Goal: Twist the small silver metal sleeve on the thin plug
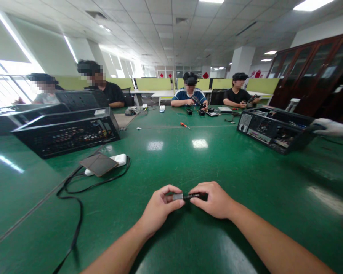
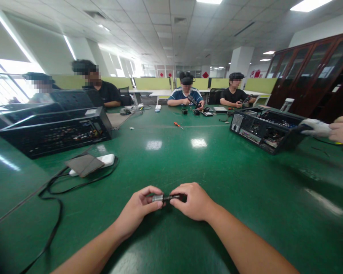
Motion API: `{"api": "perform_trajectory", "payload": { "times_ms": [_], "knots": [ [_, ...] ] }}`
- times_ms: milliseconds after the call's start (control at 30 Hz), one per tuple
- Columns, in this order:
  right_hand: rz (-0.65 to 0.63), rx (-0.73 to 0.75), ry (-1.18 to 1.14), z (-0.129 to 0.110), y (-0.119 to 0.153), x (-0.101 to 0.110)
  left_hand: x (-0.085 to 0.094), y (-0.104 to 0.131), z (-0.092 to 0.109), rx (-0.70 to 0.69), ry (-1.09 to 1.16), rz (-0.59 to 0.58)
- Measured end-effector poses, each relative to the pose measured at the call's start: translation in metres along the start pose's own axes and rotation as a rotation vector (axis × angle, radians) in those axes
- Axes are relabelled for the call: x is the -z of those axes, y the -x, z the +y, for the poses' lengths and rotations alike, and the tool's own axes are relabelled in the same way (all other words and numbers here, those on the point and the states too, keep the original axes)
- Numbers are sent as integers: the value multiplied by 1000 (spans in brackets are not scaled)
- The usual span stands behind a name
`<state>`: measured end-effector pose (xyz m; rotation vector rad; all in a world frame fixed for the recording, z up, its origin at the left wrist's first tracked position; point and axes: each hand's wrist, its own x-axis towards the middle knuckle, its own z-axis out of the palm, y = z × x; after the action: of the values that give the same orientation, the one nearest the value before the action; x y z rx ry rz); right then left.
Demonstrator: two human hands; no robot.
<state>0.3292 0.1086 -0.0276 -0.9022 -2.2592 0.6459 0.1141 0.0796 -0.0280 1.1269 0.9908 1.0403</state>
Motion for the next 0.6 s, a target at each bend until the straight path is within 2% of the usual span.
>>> {"api": "perform_trajectory", "payload": {
  "times_ms": [600],
  "knots": [
    [7,-3,17,-1,-1,3,2,-1,0,7,-6,16]
  ]
}}
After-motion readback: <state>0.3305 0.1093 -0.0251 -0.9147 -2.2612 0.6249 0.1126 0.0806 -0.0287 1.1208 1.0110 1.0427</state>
